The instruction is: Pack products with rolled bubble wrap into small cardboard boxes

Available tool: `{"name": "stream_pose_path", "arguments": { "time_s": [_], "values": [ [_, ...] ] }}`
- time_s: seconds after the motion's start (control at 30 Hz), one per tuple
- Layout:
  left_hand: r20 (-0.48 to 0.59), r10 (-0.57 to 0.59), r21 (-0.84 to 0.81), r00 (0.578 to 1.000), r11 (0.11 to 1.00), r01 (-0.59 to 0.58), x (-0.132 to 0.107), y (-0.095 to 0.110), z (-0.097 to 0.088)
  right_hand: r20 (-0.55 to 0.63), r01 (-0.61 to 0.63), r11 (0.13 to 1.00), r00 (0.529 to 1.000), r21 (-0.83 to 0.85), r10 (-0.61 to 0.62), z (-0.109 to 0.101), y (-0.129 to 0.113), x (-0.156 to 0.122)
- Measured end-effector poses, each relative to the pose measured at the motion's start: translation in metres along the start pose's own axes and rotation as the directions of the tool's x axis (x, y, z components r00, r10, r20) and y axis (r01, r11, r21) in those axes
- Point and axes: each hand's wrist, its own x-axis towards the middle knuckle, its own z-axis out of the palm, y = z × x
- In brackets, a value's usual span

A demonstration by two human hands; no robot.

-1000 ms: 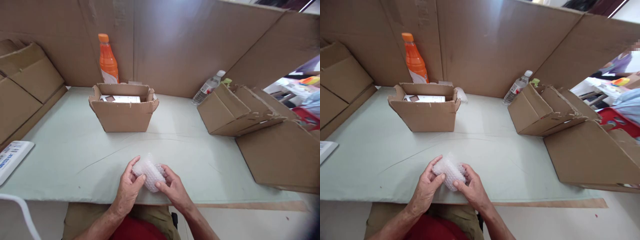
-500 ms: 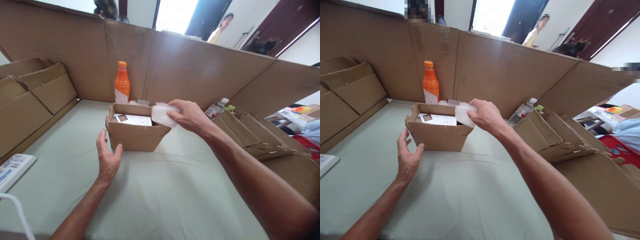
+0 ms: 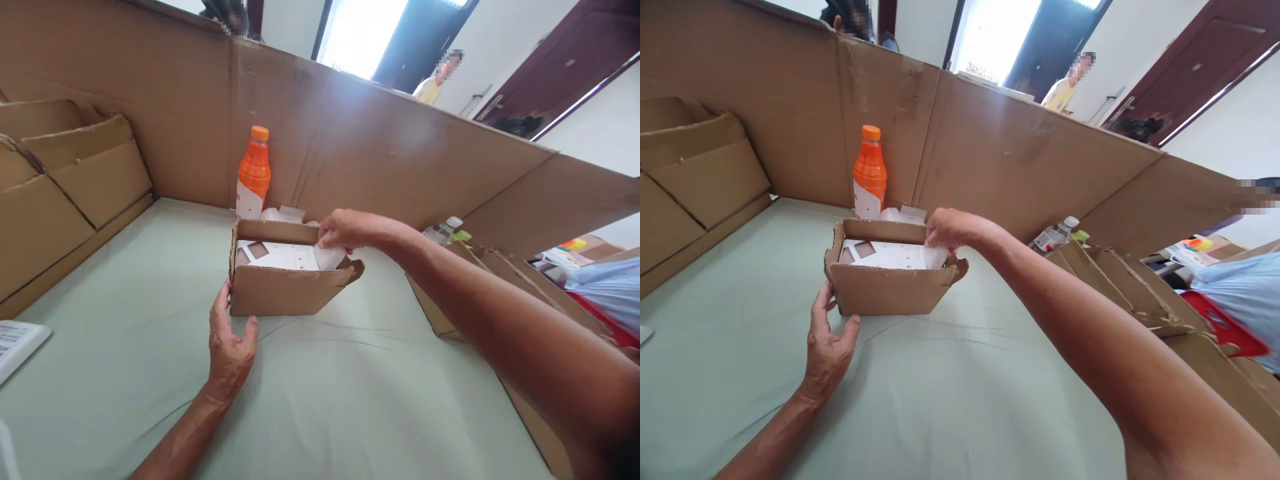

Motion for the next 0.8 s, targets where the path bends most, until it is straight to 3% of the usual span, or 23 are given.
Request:
{"name": "stream_pose_path", "arguments": {
  "time_s": [0.1,0.27,0.47,0.53,0.6,0.67,0.73,0.77,0.8],
  "values": [
    [-0.011,0.011,-0.002,1.0,1.0,-0.011,0.0,-0.001,0.001,0.035,-0.022,0.998,0.999,-0.067,0.025,0.009,0.005,0.003],
    [-0.035,0.053,0.013,0.998,0.999,-0.053,0.0,-0.007,0.002,0.135,0.059,0.996,0.99,-0.065,-0.05,0.024,0.009,0.008],
    [-0.047,0.082,0.06,0.996,0.995,-0.079,-0.001,-0.011,0.002,-0.032,0.063,0.994,0.997,-0.091,-0.066,0.047,0.005,0.019],
    [-0.054,0.072,0.065,0.996,0.996,-0.068,-0.002,-0.012,0.002,-0.063,0.053,0.996,0.996,-0.073,-0.058,0.046,0.006,0.013],
    [-0.054,0.042,0.054,0.998,0.998,-0.039,-0.002,-0.012,0.002,-0.178,0.041,0.999,0.983,0.013,-0.038,0.043,0.015,-0.004],
    [-0.047,-0.022,0.021,0.999,1.0,0.023,-0.003,-0.012,0.002,-0.404,0.057,0.984,0.915,0.171,0.017,0.047,0.033,-0.032],
    [-0.034,-0.095,-0.045,0.995,0.995,0.093,-0.004,-0.01,0.001,-0.6,0.11,0.932,0.789,0.347,0.13,0.067,0.054,-0.06],
    [-0.028,-0.122,-0.08,0.992,0.99,0.119,-0.003,-0.009,0.001,-0.64,0.131,0.896,0.743,0.423,0.194,0.083,0.064,-0.071],
    [-0.022,-0.142,-0.11,0.99,0.984,0.139,-0.002,-0.008,0.002,-0.634,0.141,0.855,0.733,0.498,0.248,0.103,0.072,-0.079]
  ]
}}
